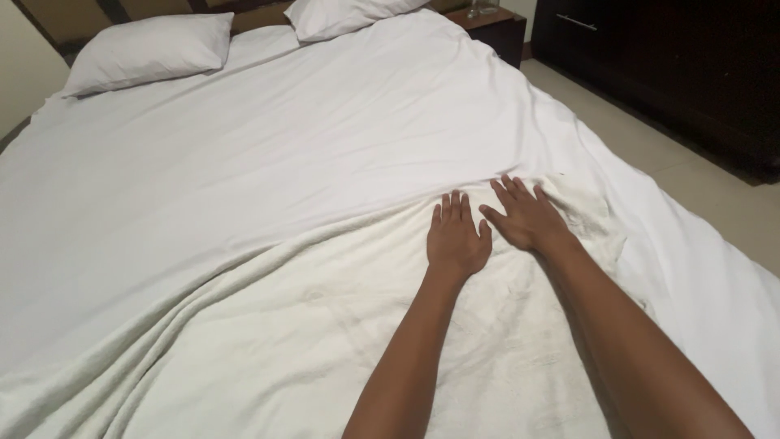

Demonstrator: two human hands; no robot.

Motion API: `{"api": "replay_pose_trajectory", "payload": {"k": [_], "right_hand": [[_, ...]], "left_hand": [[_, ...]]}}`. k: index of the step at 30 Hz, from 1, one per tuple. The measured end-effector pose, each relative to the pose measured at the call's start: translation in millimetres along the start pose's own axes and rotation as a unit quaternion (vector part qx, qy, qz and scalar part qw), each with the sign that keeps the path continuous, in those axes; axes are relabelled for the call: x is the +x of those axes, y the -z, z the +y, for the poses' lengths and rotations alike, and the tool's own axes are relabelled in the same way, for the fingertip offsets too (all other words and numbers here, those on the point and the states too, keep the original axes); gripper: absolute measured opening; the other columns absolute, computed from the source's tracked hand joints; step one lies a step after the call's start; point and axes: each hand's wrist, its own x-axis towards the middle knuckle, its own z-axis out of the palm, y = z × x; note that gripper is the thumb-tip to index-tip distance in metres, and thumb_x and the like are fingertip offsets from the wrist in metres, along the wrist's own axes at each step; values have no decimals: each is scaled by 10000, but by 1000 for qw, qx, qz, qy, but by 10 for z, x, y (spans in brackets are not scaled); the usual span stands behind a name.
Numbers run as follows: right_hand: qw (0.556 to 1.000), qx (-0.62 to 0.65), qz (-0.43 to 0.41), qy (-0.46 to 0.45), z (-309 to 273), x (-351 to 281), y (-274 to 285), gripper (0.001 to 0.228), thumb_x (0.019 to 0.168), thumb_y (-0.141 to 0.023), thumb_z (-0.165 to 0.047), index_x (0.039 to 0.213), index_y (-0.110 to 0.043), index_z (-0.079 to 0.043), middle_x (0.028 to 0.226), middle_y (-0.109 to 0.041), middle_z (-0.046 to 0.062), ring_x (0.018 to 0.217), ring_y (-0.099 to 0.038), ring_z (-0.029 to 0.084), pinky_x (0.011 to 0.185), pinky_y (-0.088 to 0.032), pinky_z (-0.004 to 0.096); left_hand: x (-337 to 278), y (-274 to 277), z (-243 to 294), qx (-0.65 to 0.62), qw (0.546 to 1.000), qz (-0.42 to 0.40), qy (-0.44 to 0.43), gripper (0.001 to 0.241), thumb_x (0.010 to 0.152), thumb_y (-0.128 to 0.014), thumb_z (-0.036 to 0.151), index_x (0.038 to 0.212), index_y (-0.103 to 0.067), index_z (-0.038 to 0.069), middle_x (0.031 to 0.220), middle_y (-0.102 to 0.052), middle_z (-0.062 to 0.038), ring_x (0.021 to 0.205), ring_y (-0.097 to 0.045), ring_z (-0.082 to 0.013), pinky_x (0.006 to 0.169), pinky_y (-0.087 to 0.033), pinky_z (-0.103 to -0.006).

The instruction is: The person folds a white towel on a bed by smoothing and folding it in half multiple times. The person then moves to a dresser, picks up a white cloth, and folds it.

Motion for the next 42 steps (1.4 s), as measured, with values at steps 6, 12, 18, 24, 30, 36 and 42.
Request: {"api": "replay_pose_trajectory", "payload": {"k": [6,12,18,24,30,36,42], "right_hand": [[999,20,1,37,38,145,70,865,976,-340,-695,1628,-222,-139,1701,-179,104,1572,-148,264,1251,-121,499],[997,28,32,57,33,114,35,844,982,-361,-670,1602,-278,-104,1689,-218,127,1570,-175,289,1243,-136,510],[982,-128,141,0,10,-138,-246,752,1012,-445,-586,1547,-416,-57,1609,-365,236,1533,-314,375,1270,-192,525],[994,22,100,-36,-712,-1697,305,686,976,-507,-467,1518,-409,-58,1598,-340,226,1518,-260,375,1216,-199,522],[989,82,103,-71,-541,-2461,619,688,1038,-423,-512,1527,-375,-30,1628,-330,200,1547,-240,357,1258,-177,469],[991,-35,108,-74,-283,-2737,382,693,1006,-371,-439,1563,-318,-29,1641,-295,177,1558,-212,322,1246,-166,474],[993,-64,31,-89,-446,-2710,290,682,1039,-307,-454,1586,-254,-51,1665,-253,146,1559,-198,274,1264,-116,476]], "left_hand": [[80,-29,-36,-15,1000,9,-6,724,1022,-370,416,1565,-310,-60,1657,-275,-235,1562,-198,-361,1270,-123,-457],[10,-94,-34,-32,998,55,-3,715,1016,-373,407,1558,-319,-57,1657,-284,-223,1561,-202,-356,1269,-121,-457],[130,-377,-153,-16,998,59,-19,728,1018,-358,420,1564,-289,-57,1652,-272,-210,1541,-178,-355,1245,-106,-458],[-81,-11,217,42,998,35,35,711,1017,-350,423,1537,-286,-56,1641,-257,-215,1538,-161,-358,1244,-69,-471],[-1026,647,913,-10,994,33,-100,622,1065,-386,334,1520,-388,-90,1632,-355,-250,1543,-264,-399,1273,-168,-462],[-1405,586,1208,-152,961,26,-228,569,1080,-342,290,1538,-427,-36,1639,-387,-229,1543,-304,-378,1268,-225,-466],[-1475,482,1022,-122,972,-99,-177,552,1066,-328,320,1523,-431,27,1645,-354,-154,1537,-286,-338,1251,-203,-460]]}}
